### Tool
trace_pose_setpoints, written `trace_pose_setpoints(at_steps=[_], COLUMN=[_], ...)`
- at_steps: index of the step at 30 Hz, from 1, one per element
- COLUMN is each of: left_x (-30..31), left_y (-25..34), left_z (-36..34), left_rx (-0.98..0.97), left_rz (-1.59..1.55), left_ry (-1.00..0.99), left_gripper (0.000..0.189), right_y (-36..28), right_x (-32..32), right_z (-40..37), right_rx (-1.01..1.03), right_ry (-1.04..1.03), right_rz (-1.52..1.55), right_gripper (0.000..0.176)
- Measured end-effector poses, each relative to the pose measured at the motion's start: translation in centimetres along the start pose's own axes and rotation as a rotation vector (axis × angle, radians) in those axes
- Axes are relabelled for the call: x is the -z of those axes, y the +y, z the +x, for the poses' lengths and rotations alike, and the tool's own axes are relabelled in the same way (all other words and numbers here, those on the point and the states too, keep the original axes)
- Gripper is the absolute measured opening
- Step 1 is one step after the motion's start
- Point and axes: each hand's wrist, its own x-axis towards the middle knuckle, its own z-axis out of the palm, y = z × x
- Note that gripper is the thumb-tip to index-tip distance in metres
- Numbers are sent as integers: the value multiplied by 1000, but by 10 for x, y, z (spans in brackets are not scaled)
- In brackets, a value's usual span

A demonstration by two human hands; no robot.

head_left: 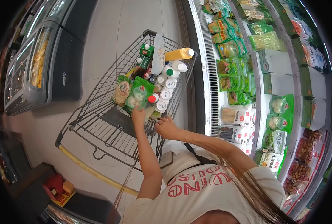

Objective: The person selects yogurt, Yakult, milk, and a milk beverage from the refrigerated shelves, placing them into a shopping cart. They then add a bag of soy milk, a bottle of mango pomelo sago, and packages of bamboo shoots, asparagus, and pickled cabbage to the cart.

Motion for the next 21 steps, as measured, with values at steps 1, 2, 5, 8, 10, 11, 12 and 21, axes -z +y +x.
trace_pose_setpoints(at_steps=[1, 2, 5, 8, 10, 11, 12, 21], left_x=[-2, -7, -11, -40, -57, -61, -62, -56], left_y=[3, 8, 35, 27, 9, 2, 0, -2], left_z=[-25, -49, -129, -185, -199, -201, -199, -215], left_rx=[-90, -192, -169, -187, -372, -453, -422, -485], left_rz=[78, 151, 174, 276, 272, 272, 316, 359], left_ry=[51, 111, -99, 33, 150, 205, 186, 211], left_gripper=[34, 31, 30, 32, 31, 31, 29, 29], right_y=[1, 4, 17, 35, 39, 39, 40, 21], right_x=[-2, -2, -6, -16, -24, -30, -36, -60], right_z=[-17, -29, -56, -62, -64, -65, -66, -78], right_rx=[7, 12, 54, 174, 197, 212, 219, 66], right_ry=[58, 126, 229, 272, 322, 336, 382, 461], right_rz=[-88, -187, -167, -86, -123, -134, -135, -106], right_gripper=[28, 29, 34, 33, 33, 33, 31, 20])
